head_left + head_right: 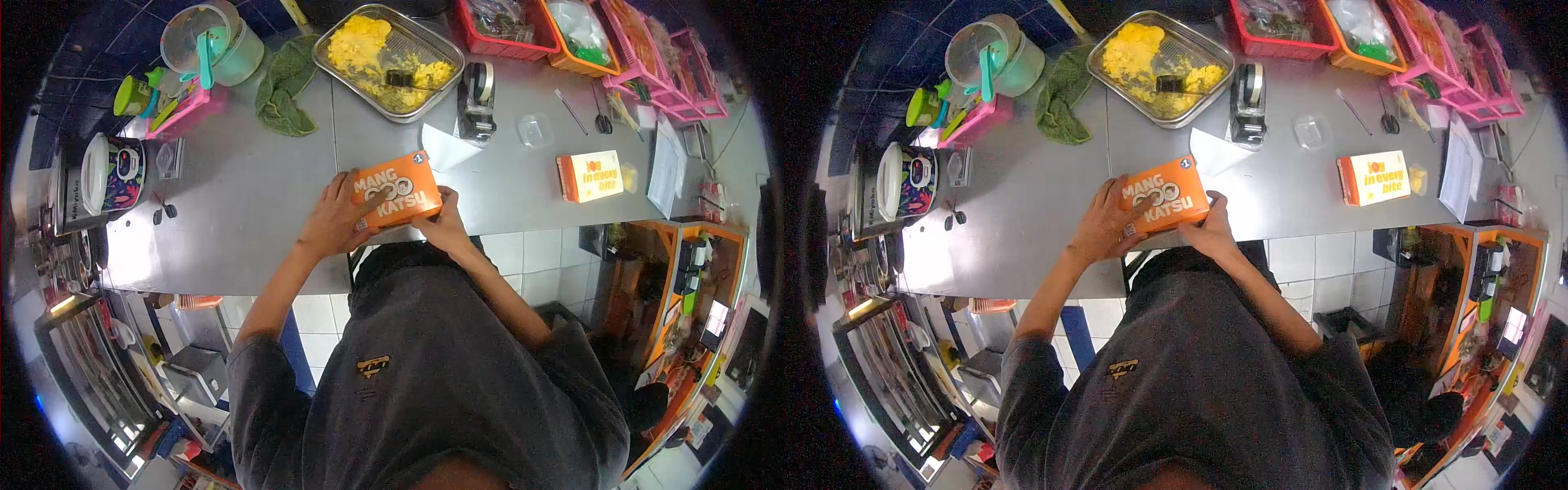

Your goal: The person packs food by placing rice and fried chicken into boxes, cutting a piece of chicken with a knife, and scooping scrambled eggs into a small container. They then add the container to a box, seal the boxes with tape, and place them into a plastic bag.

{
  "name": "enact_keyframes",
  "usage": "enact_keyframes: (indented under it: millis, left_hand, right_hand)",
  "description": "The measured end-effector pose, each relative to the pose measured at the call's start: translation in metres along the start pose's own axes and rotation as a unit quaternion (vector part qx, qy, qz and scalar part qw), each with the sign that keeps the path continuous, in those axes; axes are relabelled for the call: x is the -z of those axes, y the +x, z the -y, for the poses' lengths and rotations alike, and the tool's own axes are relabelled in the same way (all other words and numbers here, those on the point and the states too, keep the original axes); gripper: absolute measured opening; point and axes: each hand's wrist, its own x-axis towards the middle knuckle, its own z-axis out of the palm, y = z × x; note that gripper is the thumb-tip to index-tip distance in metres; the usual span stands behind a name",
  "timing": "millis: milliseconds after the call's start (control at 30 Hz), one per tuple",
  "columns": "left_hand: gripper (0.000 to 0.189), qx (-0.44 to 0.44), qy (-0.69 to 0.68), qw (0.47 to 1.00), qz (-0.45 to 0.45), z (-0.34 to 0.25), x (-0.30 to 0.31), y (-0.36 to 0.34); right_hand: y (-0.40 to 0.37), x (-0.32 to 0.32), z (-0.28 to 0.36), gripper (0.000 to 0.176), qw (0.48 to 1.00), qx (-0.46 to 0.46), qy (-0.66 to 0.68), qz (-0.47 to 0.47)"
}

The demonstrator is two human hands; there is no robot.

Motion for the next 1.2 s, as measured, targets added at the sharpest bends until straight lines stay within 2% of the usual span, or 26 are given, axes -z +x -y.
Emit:
enact_keyframes:
  millis: [33,100,233,300,333,367,400,433,500,533,600,733,800,833,867,900,967,1000,1033,1067,1200]
  left_hand:
    - [0.073,0.0,0.003,1.0,0.001,0.001,-0.001,0.0]
    - [0.072,-0.002,0.003,1.0,0.002,-0.001,0.002,0.0]
    - [0.07,-0.01,-0.007,1.0,-0.006,0.001,0.0,-0.002]
    - [0.068,-0.009,-0.012,1.0,-0.008,0.002,-0.002,-0.001]
    - [0.066,-0.01,-0.015,1.0,-0.01,0.002,-0.003,-0.001]
    - [0.066,-0.009,-0.015,1.0,-0.011,0.003,-0.004,-0.002]
    - [0.066,-0.015,-0.016,1.0,-0.019,0.004,-0.006,-0.004]
    - [0.066,-0.02,-0.018,0.999,-0.027,0.005,-0.007,-0.004]
    - [0.067,-0.025,0.007,0.999,-0.028,0.001,-0.001,-0.002]
    - [0.067,-0.031,0.033,0.999,-0.028,-0.002,0.001,0.0]
    - [0.069,-0.045,0.017,0.998,-0.041,-0.005,-0.005,0.008]
    - [0.07,-0.053,0.037,0.996,-0.056,-0.008,-0.015,0.019]
    - [0.07,-0.048,0.042,0.997,-0.053,-0.011,-0.016,0.019]
    - [0.07,-0.039,0.048,0.997,-0.047,-0.011,-0.016,0.02]
    - [0.07,-0.038,0.046,0.997,-0.047,-0.012,-0.017,0.019]
    - [0.069,-0.038,0.045,0.997,-0.047,-0.012,-0.016,0.018]
    - [0.067,-0.04,0.046,0.997,-0.048,-0.011,-0.016,0.018]
    - [0.067,-0.039,0.041,0.997,-0.047,-0.01,-0.018,0.018]
    - [0.067,-0.037,0.036,0.998,-0.047,-0.011,-0.019,0.018]
    - [0.067,-0.038,0.037,0.997,-0.048,-0.011,-0.018,0.019]
    - [0.069,-0.033,0.026,0.998,-0.044,-0.011,-0.016,0.02]
  right_hand:
    - [-0.001,0.003,0.01,0.074,1.0,0.0,-0.001,-0.001]
    - [-0.004,0.012,0.045,0.056,0.981,-0.175,0.084,-0.004]
    - [-0.002,0.027,0.047,0.042,0.98,-0.185,0.057,0.056]
    - [0.0,0.031,0.034,0.035,0.993,-0.103,-0.042,0.051]
    - [-0.003,0.033,0.037,0.035,0.993,-0.102,-0.043,0.051]
    - [-0.007,0.035,0.039,0.037,0.99,0.006,-0.137,0.03]
    - [-0.01,0.038,0.043,0.039,0.967,0.115,-0.228,0.009]
    - [-0.014,0.044,0.055,0.039,0.966,0.117,-0.229,0.01]
    - [-0.022,0.058,0.081,0.043,0.909,0.228,-0.339,0.087]
    - [-0.019,0.061,0.074,0.043,0.909,0.227,-0.339,0.087]
    - [-0.007,0.066,0.055,0.044,0.84,0.327,-0.419,0.108]
    - [0.002,0.072,0.052,0.042,0.822,0.351,-0.431,0.125]
    - [0.008,0.074,0.054,0.038,0.841,0.421,-0.338,0.042]
    - [0.014,0.077,0.064,0.038,0.839,0.423,-0.34,0.042]
    - [0.022,0.082,0.081,0.037,0.908,0.306,-0.282,-0.05]
    - [0.032,0.086,0.09,0.036,0.949,0.18,-0.215,-0.142]
    - [0.074,0.099,0.092,0.036,0.955,0.15,-0.121,-0.226]
    - [0.088,0.103,0.095,0.036,0.954,0.15,-0.12,-0.229]
    - [0.101,0.106,0.099,0.035,0.983,0.011,0.009,-0.184]
    - [0.11,0.109,0.102,0.034,0.974,-0.127,0.139,-0.129]
    - [0.13,0.112,0.085,0.03,0.973,-0.124,0.158,-0.114]
